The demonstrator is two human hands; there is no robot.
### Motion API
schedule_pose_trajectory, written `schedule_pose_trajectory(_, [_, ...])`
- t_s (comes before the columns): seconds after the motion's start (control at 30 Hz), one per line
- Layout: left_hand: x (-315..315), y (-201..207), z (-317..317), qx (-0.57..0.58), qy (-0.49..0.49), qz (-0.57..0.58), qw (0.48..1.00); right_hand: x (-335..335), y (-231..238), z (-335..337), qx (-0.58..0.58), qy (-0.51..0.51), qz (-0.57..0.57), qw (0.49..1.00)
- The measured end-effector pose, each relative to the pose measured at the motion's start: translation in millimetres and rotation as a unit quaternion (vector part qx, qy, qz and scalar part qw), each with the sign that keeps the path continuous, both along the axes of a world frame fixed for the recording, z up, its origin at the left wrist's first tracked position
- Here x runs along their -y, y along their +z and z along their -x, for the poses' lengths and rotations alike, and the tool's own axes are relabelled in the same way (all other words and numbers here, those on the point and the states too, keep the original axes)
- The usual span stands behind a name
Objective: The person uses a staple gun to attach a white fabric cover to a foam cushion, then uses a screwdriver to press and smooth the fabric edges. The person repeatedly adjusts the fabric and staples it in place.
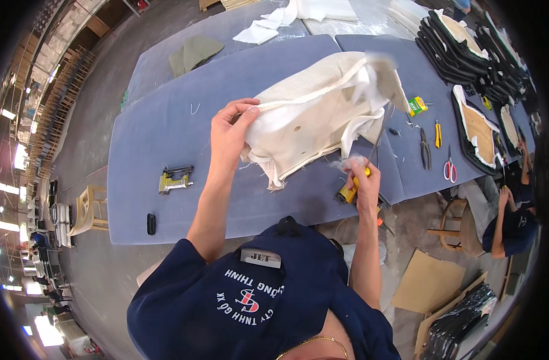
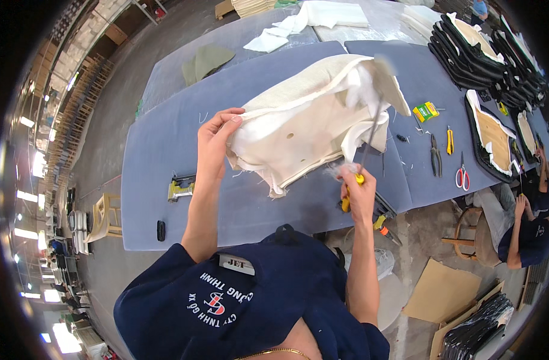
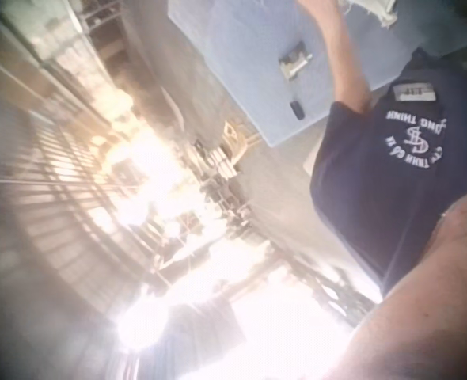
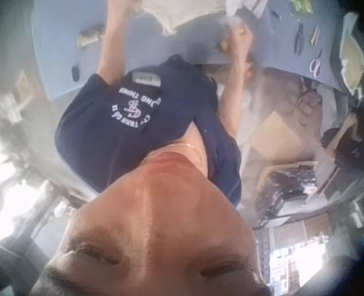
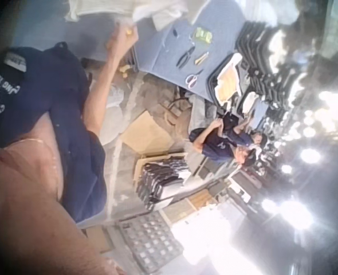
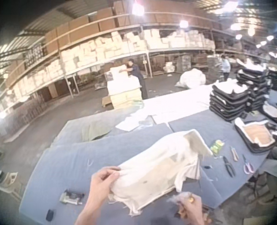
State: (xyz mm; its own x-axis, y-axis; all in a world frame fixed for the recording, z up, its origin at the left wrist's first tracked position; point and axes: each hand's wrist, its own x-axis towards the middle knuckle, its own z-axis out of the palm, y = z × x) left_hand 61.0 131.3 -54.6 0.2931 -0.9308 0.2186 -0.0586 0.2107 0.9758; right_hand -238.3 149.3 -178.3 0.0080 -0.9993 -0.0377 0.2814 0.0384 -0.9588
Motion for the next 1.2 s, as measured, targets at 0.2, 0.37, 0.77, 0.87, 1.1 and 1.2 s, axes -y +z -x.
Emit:
schedule_pose_trajectory(0.2, [-11.3,9.0,17.0,-0.094,-0.022,-0.062,0.993,15.3,97.2,-84.5,-0.138,0.108,0.014,0.984])
schedule_pose_trajectory(0.37, [-19.3,-4.5,13.2,-0.048,0.000,-0.028,0.998,26.1,125.9,-121.5,-0.189,0.156,0.037,0.969])
schedule_pose_trajectory(0.77, [-38.6,-22.8,10.6,0.255,0.008,0.085,0.963,37.2,84.4,-125.6,-0.153,0.156,0.065,0.974])
schedule_pose_trajectory(0.87, [-41.2,-31.9,0.2,0.287,-0.004,0.099,0.953,32.9,85.1,-127.9,-0.125,0.150,0.060,0.979])
schedule_pose_trajectory(1.1, [-32.8,-10.1,-10.8,0.203,-0.054,0.045,0.977,36.1,90.9,-123.6,-0.095,0.166,0.051,0.980])
schedule_pose_trajectory(1.2, [-21.2,-6.3,-16.4,0.146,-0.068,0.006,0.987,17.7,99.9,-124.5,-0.062,0.193,-0.048,0.978])
